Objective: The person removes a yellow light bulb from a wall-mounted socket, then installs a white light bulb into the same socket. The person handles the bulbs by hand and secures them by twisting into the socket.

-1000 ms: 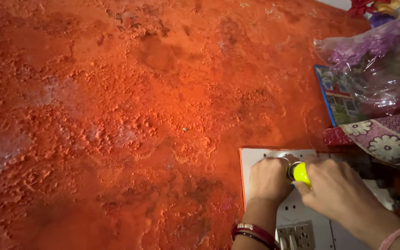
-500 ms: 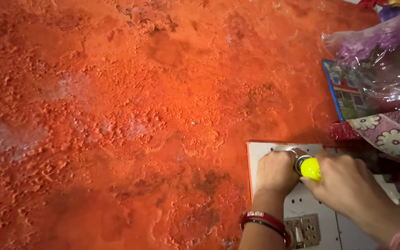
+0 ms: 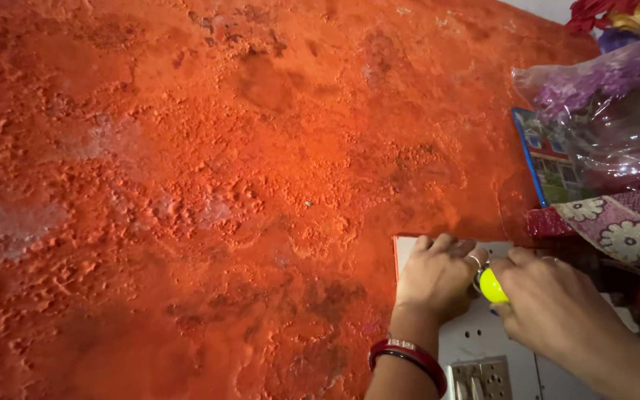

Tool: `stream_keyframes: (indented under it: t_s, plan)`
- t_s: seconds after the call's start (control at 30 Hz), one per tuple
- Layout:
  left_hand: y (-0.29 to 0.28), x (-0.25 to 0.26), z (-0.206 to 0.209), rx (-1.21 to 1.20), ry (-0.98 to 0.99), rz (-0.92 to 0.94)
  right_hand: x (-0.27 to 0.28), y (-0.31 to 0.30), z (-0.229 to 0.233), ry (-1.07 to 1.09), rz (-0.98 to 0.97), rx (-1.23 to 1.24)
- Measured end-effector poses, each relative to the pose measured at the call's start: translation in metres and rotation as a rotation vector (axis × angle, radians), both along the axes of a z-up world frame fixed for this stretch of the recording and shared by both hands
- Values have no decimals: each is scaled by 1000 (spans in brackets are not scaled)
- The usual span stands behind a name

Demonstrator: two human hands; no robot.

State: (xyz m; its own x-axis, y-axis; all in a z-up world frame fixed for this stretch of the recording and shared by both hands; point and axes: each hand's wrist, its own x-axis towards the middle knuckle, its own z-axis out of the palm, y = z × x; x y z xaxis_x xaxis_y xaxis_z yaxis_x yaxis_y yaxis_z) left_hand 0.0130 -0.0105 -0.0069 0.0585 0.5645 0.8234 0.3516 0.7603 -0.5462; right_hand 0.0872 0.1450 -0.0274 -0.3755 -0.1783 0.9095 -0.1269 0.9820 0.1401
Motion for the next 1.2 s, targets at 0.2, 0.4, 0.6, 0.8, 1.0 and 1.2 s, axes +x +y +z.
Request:
stream_keyframes:
  t_s: [0.2,0.4,0.6,0.8,1.0,1.2]
  plan:
    - [0,-4,0,4,-45,36,-15,0,8,-41,-24,-45]
    - [2,-1,-6,23,27,-5,-19,6,6,-50,22,-63]
    - [5,-6,-5,16,33,-19,-18,6,7,-49,-36,-51]
    - [6,-11,-6,9,-25,-36,-7,-4,11,-85,-42,-79]
    - [2,-17,-15,-1,-29,-64,-9,-1,12,-78,-34,-32]
    - [-15,-7,-23,-85,-11,106,-15,6,12,-38,7,-17]
